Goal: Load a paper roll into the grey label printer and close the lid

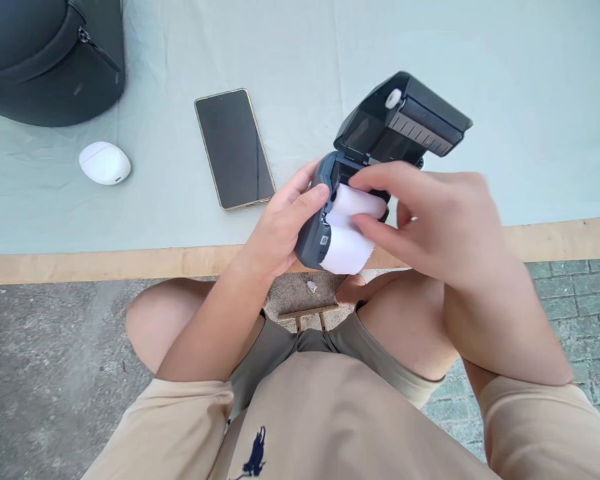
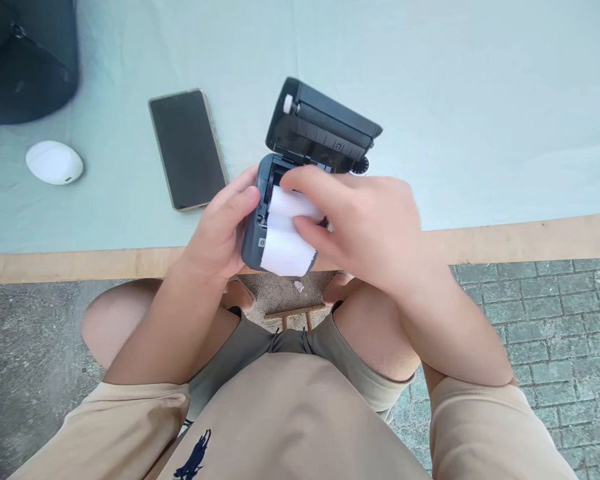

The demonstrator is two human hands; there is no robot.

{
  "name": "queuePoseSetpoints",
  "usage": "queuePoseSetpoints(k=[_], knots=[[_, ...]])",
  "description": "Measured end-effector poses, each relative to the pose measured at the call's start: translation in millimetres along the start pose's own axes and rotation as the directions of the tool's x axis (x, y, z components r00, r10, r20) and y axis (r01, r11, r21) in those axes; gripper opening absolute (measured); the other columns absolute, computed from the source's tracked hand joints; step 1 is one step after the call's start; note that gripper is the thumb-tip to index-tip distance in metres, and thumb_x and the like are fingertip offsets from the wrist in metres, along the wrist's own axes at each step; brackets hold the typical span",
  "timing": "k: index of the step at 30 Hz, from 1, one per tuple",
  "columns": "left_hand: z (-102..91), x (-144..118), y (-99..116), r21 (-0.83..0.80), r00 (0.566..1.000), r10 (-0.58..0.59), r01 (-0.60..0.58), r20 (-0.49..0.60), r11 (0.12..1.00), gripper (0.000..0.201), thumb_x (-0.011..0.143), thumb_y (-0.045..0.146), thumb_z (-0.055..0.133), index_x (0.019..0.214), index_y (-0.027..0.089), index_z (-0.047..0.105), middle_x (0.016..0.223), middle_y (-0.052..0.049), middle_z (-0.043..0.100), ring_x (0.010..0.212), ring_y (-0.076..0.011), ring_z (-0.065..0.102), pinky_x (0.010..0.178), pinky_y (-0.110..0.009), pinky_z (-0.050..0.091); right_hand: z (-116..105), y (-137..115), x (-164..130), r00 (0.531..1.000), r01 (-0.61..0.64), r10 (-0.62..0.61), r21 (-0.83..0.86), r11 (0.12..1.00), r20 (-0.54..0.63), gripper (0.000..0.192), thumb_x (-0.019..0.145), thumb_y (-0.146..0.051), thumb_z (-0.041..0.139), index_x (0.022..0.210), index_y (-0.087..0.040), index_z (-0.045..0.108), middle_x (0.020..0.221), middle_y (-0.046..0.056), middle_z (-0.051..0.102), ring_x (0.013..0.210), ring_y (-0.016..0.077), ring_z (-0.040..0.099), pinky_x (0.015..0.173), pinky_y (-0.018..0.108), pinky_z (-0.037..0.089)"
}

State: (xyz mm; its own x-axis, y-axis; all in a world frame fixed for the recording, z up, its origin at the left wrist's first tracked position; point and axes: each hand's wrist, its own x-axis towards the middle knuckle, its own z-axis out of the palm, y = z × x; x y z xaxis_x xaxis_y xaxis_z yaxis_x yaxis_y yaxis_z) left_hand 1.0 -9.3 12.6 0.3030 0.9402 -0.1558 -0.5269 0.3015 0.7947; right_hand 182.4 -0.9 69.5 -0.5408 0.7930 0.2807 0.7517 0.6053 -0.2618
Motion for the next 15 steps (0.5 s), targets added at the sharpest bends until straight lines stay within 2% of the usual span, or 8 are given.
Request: queuePoseSetpoints(k=[3,5,6,7,8,10,13,15], knots=[[-0.7,1.7,-1.2,-0.031,0.999,0.022,-0.023,-0.029,0.999,0.022,0.094,0.034,0.055,0.109,0.022,0.066,0.104,-0.003,0.071,0.097,-0.0206,0.071,0.073,-0.027,0.055,-16.4,14.0,-5.8,0.979,-0.107,0.169,0.417,0.902,-0.113,0.032,0.078,-0.036,0.070,0.110,-0.035,0.065,0.107,-0.003,0.069,0.062,0.0123,0.060,0.048,0.029,0.043],[-1.5,3.3,-2.4,-0.065,0.999,0.021,-0.024,-0.047,0.998,0.021,0.096,0.032,0.053,0.107,0.021,0.066,0.098,-0.002,0.070,0.090,-0.0164,0.070,0.074,-0.025,0.055,-18.7,40.1,-7.5,0.903,-0.078,0.330,0.650,0.756,-0.276,0.039,0.075,-0.049,0.070,0.112,-0.037,0.068,0.112,0.001,0.066,0.078,0.0195,0.066,0.050,0.033,0.047],[-1.8,4.0,-3.0,-0.085,0.999,0.016,-0.020,-0.050,0.996,0.021,0.096,0.032,0.052,0.107,0.021,0.066,0.098,-0.002,0.070,0.088,-0.0152,0.069,0.074,-0.025,0.055,-16.2,57.4,-8.0,0.869,-0.047,0.388,0.729,0.682,-0.307,0.041,0.074,-0.057,0.067,0.110,-0.039,0.068,0.110,0.001,0.065,0.082,0.0214,0.067,0.050,0.033,0.046],[-2.1,4.7,-3.5,-0.104,0.999,0.010,-0.015,-0.051,0.994,0.021,0.096,0.033,0.052,0.107,0.021,0.065,0.099,-0.002,0.070,0.087,-0.0151,0.068,0.074,-0.026,0.056,-11.7,76.3,-8.6,0.873,-0.079,0.425,0.790,0.607,-0.239,0.046,0.074,-0.064,0.061,0.112,-0.038,0.068,0.110,0.003,0.065,0.088,0.0231,0.066,0.046,0.031,0.042],[-2.3,5.4,-3.8,-0.121,0.999,0.008,-0.013,-0.047,0.993,0.022,0.096,0.034,0.052,0.107,0.021,0.065,0.101,-0.003,0.070,0.089,-0.0159,0.067,0.075,-0.027,0.056,-5.5,95.5,-9.4,0.868,-0.122,0.454,0.797,0.591,-0.204,0.052,0.079,-0.067,0.048,0.119,-0.039,0.065,0.115,0.004,0.063,0.091,0.0240,0.066,0.043,0.030,0.036],[-2.4,6.4,-4.3,-0.133,0.999,0.006,-0.012,-0.047,0.991,0.022,0.095,0.036,0.053,0.109,0.022,0.064,0.104,-0.004,0.070,0.091,-0.0171,0.067,0.076,-0.029,0.056,8.8,128.8,-11.9,0.863,-0.228,0.491,0.778,0.586,-0.117,0.052,0.086,-0.065,0.036,0.117,-0.034,0.064,0.112,0.006,0.064,0.084,0.0224,0.066,0.045,0.030,0.037],[-2.0,7.2,-4.2,-0.110,0.998,0.018,-0.024,-0.054,0.994,0.022,0.095,0.034,0.053,0.108,0.021,0.065,0.098,-0.003,0.071,0.087,-0.0170,0.069,0.072,-0.027,0.055,25.2,151.9,-15.6,0.823,-0.277,0.552,0.754,0.596,-0.134,0.030,0.085,-0.051,0.053,0.110,-0.035,0.056,0.102,0.002,0.062,0.074,0.0167,0.062,0.045,0.027,0.040],[-1.4,7.4,-3.6,-0.075,0.998,0.028,-0.032,-0.062,0.997,0.023,0.095,0.034,0.052,0.106,0.020,0.066,0.095,-0.003,0.071,0.088,-0.0183,0.070,0.072,-0.028,0.055,28.3,149.1,-16.0,0.812,-0.276,0.555,0.721,0.636,-0.179,0.031,0.081,-0.048,0.064,0.104,-0.032,0.053,0.099,0.001,0.061,0.078,0.0161,0.062,0.053,0.030,0.048]])
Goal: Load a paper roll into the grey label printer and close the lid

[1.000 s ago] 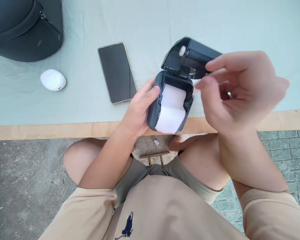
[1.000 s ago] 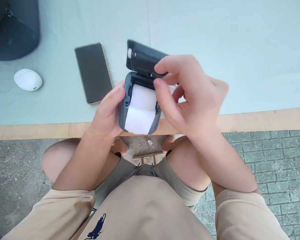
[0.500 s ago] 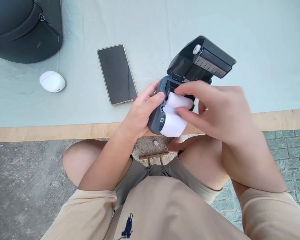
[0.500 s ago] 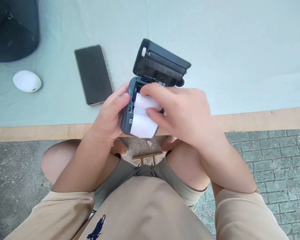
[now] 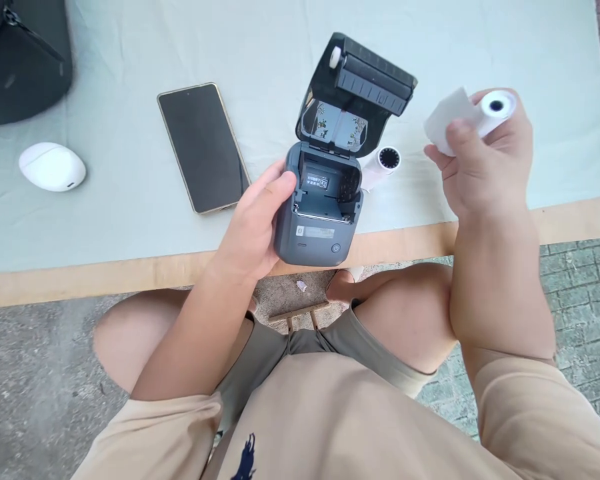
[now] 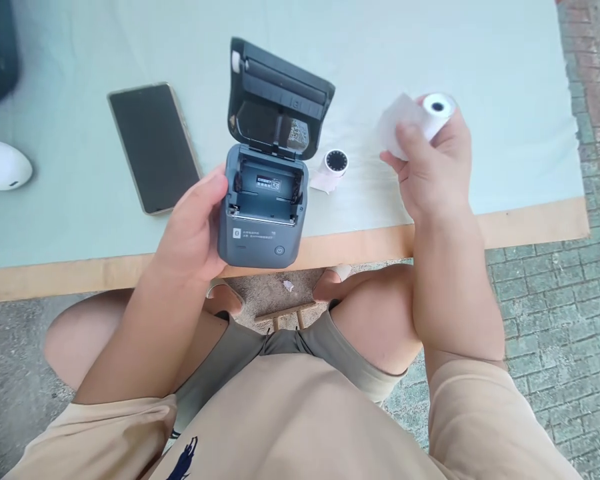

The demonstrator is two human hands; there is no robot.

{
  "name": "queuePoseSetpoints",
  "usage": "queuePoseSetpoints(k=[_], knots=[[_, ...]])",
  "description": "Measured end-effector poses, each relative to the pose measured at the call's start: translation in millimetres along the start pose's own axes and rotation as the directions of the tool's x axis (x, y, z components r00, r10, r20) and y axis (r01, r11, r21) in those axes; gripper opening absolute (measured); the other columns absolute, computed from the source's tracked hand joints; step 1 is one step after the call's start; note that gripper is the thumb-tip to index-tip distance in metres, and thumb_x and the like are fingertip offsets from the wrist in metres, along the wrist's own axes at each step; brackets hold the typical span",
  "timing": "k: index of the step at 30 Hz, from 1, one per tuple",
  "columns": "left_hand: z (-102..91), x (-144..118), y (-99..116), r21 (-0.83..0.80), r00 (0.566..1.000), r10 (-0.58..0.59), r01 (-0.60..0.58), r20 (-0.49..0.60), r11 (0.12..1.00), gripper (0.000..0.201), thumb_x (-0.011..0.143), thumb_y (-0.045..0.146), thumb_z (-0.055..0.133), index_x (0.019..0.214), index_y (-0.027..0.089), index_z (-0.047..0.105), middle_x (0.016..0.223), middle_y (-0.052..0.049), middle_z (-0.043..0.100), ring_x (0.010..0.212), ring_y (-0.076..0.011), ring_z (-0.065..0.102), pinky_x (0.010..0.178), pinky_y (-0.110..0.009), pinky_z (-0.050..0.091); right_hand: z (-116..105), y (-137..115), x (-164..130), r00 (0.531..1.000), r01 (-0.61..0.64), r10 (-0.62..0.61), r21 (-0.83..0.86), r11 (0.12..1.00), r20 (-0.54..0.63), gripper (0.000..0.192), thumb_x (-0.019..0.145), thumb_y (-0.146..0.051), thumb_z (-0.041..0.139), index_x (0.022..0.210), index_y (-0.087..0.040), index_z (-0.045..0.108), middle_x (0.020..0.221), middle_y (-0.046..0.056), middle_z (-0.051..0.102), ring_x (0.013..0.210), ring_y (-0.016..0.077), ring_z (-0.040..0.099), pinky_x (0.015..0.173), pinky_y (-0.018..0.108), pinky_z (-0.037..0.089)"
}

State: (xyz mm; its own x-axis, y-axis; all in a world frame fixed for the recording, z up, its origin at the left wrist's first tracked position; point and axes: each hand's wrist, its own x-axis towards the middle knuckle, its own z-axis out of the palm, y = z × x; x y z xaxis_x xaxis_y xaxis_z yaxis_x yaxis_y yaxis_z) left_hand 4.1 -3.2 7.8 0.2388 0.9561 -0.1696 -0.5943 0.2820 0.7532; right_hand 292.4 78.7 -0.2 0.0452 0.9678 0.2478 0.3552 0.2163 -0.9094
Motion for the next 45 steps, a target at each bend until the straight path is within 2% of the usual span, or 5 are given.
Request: queuePoseSetpoints(k=[15,20,33,38,45], knots=[[1.3,1.8,0.7,0.079,1.000,-0.001,0.002,-0.012,0.997,0.026,0.095,0.035,0.048,0.105,0.019,0.066,0.097,-0.004,0.073,0.096,-0.0193,0.071,0.080,-0.026,0.060,17.8,-46.0,-25.6,0.903,0.363,-0.429,-0.531,0.766,-0.002,0.048,0.077,-0.026,0.070,0.122,-0.025,0.053,0.112,0.006,0.067,0.091,0.0186,0.065,0.066,0.032,0.041],[3.3,2.0,0.2,0.047,1.000,-0.009,0.010,-0.023,0.999,0.027,0.095,0.035,0.050,0.111,0.020,0.065,0.110,-0.005,0.072,0.104,-0.0209,0.070,0.085,-0.029,0.059,48.6,-52.5,-43.0,0.853,0.487,-0.254,-0.519,0.703,0.456,0.054,0.085,-0.035,0.061,0.135,-0.022,0.045,0.126,0.013,0.055,0.121,0.0284,0.054,0.099,0.047,0.048],[2.1,0.9,1.2,0.037,0.998,-0.020,0.023,-0.055,0.999,0.025,0.092,0.040,0.056,0.106,0.022,0.068,0.104,-0.003,0.073,0.094,-0.0210,0.070,0.075,-0.030,0.057,39.4,-33.3,-26.2,0.915,-0.245,0.180,0.141,0.959,0.361,0.034,0.090,-0.042,0.048,0.121,-0.029,0.041,0.126,0.007,0.063,0.107,0.0208,0.068,0.072,0.034,0.059],[3.3,1.3,0.8,0.011,0.998,-0.027,0.028,-0.063,1.000,0.025,0.093,0.037,0.053,0.107,0.021,0.066,0.103,-0.004,0.071,0.092,-0.0176,0.070,0.077,-0.028,0.059,51.0,-59.8,-40.9,0.966,0.222,-0.217,-0.019,0.975,0.141,0.039,0.090,-0.043,0.055,0.127,-0.034,0.041,0.131,0.005,0.056,0.098,0.0178,0.067,0.073,0.032,0.058],[4.8,-3.3,0.5,0.104,0.999,0.014,-0.011,-0.032,0.995,0.033,0.086,0.032,0.066,0.116,0.022,0.060,0.123,-0.006,0.066,0.110,-0.0238,0.068,0.079,-0.027,0.059,77.1,-91.1,-61.1,0.808,0.587,-0.496,-0.363,0.723,0.319,0.023,0.087,-0.016,0.059,0.104,-0.029,0.049,0.104,-0.002,0.070,0.098,0.0158,0.069,0.079,0.032,0.056]])
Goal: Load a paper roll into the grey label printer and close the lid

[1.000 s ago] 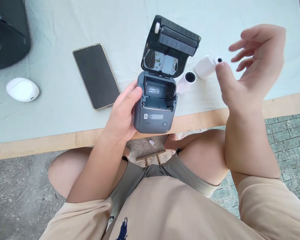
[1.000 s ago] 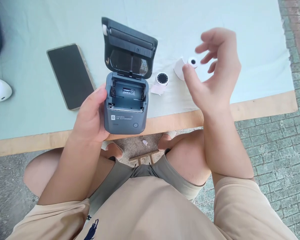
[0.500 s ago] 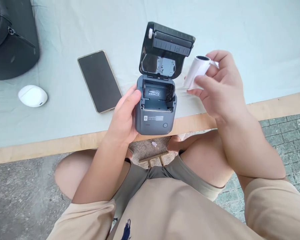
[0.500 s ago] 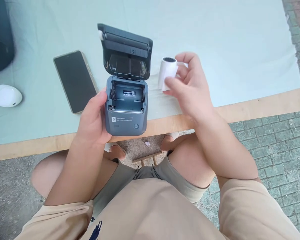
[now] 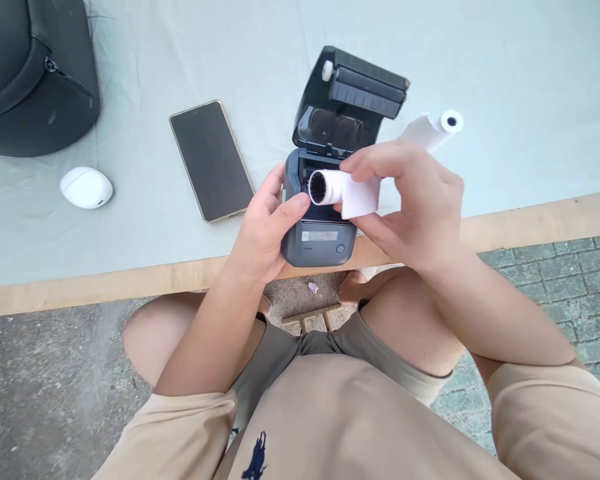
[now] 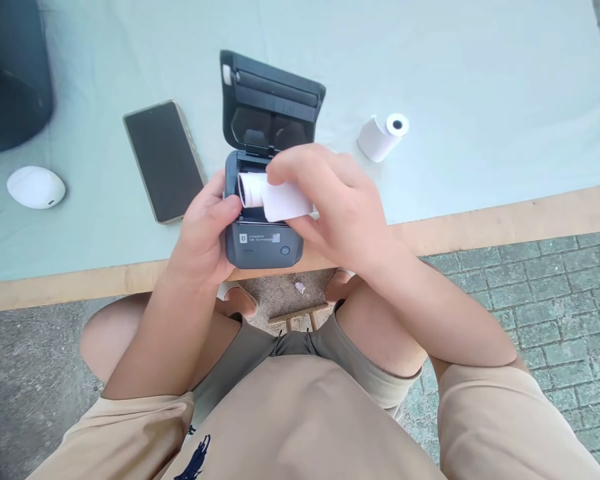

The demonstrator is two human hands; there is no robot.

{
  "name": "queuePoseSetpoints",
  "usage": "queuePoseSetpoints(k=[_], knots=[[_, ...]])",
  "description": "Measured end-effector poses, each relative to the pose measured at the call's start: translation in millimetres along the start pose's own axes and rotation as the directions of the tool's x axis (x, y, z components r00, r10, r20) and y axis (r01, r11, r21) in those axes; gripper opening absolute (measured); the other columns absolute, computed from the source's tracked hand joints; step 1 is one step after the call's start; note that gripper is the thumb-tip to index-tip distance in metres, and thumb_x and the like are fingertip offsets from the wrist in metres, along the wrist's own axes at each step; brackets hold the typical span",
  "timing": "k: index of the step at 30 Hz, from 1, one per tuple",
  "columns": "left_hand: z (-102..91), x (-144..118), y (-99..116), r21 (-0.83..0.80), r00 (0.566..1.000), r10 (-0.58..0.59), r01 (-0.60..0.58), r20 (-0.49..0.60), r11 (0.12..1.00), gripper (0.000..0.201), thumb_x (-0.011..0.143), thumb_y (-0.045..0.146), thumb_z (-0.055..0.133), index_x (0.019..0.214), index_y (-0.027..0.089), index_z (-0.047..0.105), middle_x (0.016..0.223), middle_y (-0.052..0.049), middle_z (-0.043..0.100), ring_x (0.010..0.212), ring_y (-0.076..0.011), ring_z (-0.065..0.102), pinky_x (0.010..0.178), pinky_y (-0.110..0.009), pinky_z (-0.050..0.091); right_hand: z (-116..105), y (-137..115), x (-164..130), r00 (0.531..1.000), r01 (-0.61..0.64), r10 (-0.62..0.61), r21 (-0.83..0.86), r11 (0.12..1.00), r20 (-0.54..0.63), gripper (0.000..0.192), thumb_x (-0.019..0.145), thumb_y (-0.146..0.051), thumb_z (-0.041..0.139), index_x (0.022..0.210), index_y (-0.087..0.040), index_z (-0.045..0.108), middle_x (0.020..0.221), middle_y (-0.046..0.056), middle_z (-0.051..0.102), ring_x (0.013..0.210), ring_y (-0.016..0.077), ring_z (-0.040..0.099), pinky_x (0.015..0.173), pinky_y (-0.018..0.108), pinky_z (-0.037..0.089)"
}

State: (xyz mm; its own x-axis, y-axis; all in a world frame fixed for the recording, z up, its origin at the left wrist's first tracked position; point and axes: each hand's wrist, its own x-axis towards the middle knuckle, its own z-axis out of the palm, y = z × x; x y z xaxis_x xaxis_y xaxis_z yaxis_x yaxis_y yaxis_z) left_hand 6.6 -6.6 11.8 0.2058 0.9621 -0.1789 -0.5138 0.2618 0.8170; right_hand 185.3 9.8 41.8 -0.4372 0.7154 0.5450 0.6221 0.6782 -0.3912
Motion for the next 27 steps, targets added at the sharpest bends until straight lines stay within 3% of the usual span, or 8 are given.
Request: queuePoseSetpoints(k=[4,7,12,17,20,23,25,27], knots=[[-2.5,0.3,-2.1,-0.001,1.000,0.006,-0.006,0.024,1.000,0.036,0.085,0.029,0.066,0.120,0.020,0.059,0.131,-0.007,0.063,0.121,-0.0252,0.063,0.087,-0.027,0.058,8.4,1.1,4.4,0.998,-0.038,0.043,-0.118,0.992,0.039,0.010,0.089,-0.016,0.056,0.094,-0.024,0.052,0.102,-0.001,0.074,0.094,0.0182,0.071,0.069,0.034,0.052],[-5.0,1.3,-3.7,-0.003,0.999,0.023,-0.023,0.047,1.000,0.039,0.084,0.032,0.068,0.119,0.019,0.058,0.125,-0.007,0.066,0.119,-0.0263,0.064,0.087,-0.030,0.059,12.4,5.4,6.4,1.000,0.013,-0.010,-0.107,0.994,0.028,0.005,0.091,-0.023,0.060,0.087,-0.021,0.058,0.104,0.000,0.075,0.098,0.0174,0.071,0.078,0.033,0.054],[-6.2,1.8,-3.7,-0.060,0.998,0.038,-0.035,0.052,0.998,0.036,0.085,0.035,0.066,0.115,0.019,0.057,0.113,-0.006,0.068,0.107,-0.0233,0.069,0.084,-0.031,0.058,9.3,0.0,5.2,0.978,0.156,-0.170,-0.112,0.981,-0.125,0.007,0.086,-0.020,0.066,0.081,-0.019,0.061,0.086,0.001,0.072,0.080,0.0167,0.067,0.075,0.034,0.049],[-8.9,1.9,-5.8,-0.067,0.996,0.071,-0.067,0.053,0.995,0.041,0.081,0.033,0.070,0.118,0.020,0.055,0.107,-0.004,0.067,0.100,-0.0201,0.069,0.080,-0.029,0.056,11.1,-9.1,-3.0,0.964,0.266,-0.266,-0.016,0.964,0.020,0.010,0.091,-0.032,0.062,0.088,-0.022,0.062,0.090,-0.001,0.072,0.094,0.0179,0.067,0.080,0.035,0.049],[-10.8,1.9,-7.9,-0.019,0.995,0.095,-0.094,0.043,0.995,0.051,0.077,0.026,0.075,0.122,0.021,0.053,0.108,-0.004,0.068,0.104,-0.0225,0.069,0.082,-0.030,0.057,12.6,-7.1,-4.2,0.971,0.235,-0.238,0.068,0.970,0.035,0.009,0.092,-0.032,0.061,0.090,-0.023,0.063,0.091,0.000,0.072,0.101,0.0178,0.067,0.087,0.036,0.051],[-12.9,2.2,-9.2,0.001,0.993,0.107,-0.107,0.040,0.994,0.058,0.074,0.029,0.078,0.125,0.021,0.050,0.110,-0.006,0.069,0.108,-0.0287,0.069,0.082,-0.035,0.059,9.2,-2.5,-1.6,0.984,0.170,-0.164,0.089,0.982,-0.067,0.007,0.087,-0.023,0.064,0.093,-0.021,0.062,0.096,0.003,0.069,0.096,0.0169,0.065,0.087,0.035,0.053],[-14.6,2.5,-9.8,0.030,0.994,0.089,-0.091,0.056,0.995,0.065,0.070,0.031,0.081,0.126,0.022,0.049,0.113,-0.007,0.069,0.107,-0.0312,0.069,0.081,-0.037,0.060,6.1,1.5,0.4,0.990,0.046,-0.037,0.064,0.997,-0.137,0.026,0.086,-0.030,0.065,0.109,-0.022,0.059,0.121,0.010,0.062,0.116,0.0228,0.059,0.091,0.038,0.052],[-16.3,2.8,-10.5,0.063,0.993,0.085,-0.090,0.079,0.994,0.072,0.067,0.032,0.083,0.129,0.023,0.048,0.117,-0.008,0.068,0.108,-0.0325,0.068,0.083,-0.040,0.061,4.0,6.8,1.8,0.985,-0.129,0.135,0.064,0.990,-0.104,0.051,0.089,-0.043,0.059,0.135,-0.025,0.043,0.149,0.012,0.041,0.138,0.0276,0.044,0.098,0.041,0.050]])
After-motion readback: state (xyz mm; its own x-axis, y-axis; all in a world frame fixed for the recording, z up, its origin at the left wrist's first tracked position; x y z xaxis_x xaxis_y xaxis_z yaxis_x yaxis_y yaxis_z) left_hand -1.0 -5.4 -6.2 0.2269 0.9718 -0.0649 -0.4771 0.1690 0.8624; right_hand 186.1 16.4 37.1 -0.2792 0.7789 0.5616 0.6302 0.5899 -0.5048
